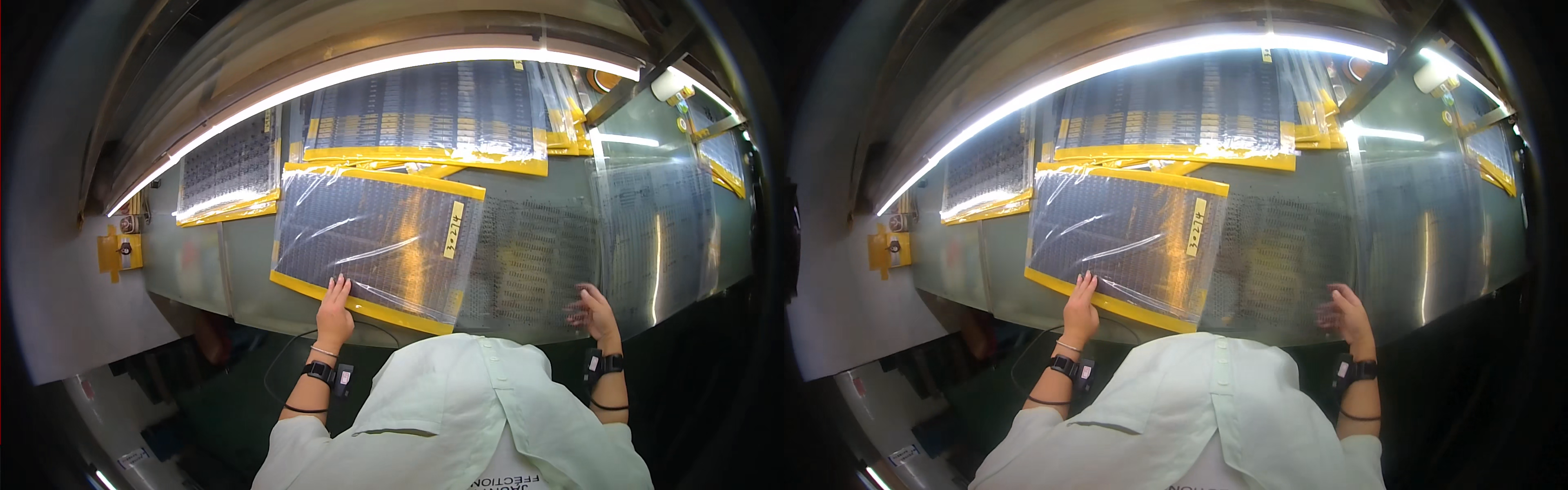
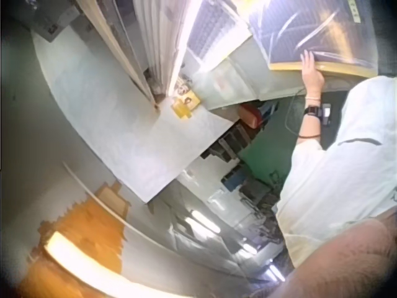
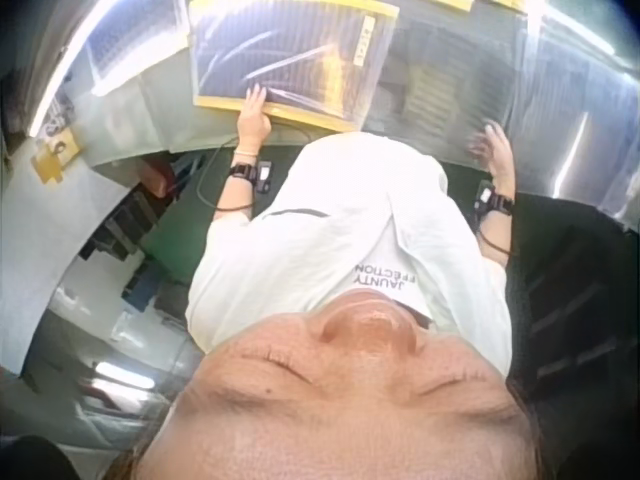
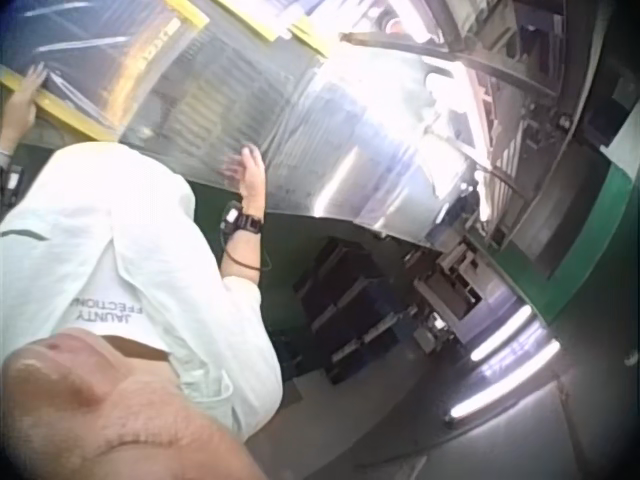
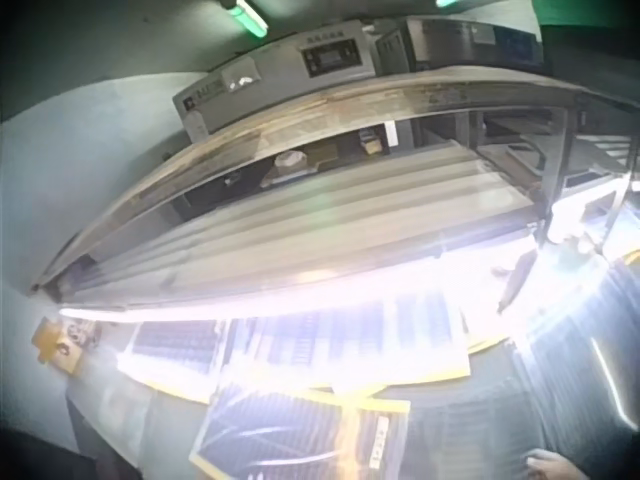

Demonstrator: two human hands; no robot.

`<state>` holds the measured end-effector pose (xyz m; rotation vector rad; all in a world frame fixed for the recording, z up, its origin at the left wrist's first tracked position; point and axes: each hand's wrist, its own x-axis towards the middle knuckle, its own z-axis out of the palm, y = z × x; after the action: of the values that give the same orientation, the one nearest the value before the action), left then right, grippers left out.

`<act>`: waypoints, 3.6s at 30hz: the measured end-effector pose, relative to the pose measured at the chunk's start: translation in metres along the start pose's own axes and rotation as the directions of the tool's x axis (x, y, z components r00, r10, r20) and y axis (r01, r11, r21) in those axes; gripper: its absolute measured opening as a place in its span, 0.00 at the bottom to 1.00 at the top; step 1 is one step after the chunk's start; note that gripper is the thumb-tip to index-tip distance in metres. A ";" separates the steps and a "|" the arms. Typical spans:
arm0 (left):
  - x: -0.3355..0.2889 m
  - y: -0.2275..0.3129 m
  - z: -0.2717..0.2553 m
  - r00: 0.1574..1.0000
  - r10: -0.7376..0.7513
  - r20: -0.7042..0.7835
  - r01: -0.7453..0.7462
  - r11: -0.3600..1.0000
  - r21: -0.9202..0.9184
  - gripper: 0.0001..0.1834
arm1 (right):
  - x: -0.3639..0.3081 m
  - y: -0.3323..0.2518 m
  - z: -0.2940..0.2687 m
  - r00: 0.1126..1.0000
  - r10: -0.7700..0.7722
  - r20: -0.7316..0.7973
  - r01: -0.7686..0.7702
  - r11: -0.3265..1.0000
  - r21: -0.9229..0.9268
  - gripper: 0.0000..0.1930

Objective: Inspecting and inserting metal mesh sheets into protective plastic sleeves and stacking them.

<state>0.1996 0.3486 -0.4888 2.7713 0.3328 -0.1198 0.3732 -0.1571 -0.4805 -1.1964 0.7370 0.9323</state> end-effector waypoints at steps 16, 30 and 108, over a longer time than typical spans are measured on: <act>0.094 0.098 -0.010 0.983 0.118 -0.141 -0.148 0.962 -0.231 0.18 | -0.001 0.015 -0.032 0.880 -0.436 -0.186 0.090 0.539 -0.837 0.11; 0.330 0.185 0.067 0.893 0.393 -0.222 -0.397 0.917 0.026 0.15 | 0.110 -0.140 0.086 0.602 -0.798 -0.028 0.636 0.500 -0.588 0.16; -0.101 0.107 0.042 0.490 -0.821 0.293 0.253 -0.187 -0.949 0.24 | -0.003 0.053 -0.002 0.687 0.187 0.703 -0.012 0.969 -0.246 0.21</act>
<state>0.1265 0.2150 -0.4803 0.9709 1.3001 0.4336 0.3239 -0.1540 -0.5014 -0.8565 0.0443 1.4899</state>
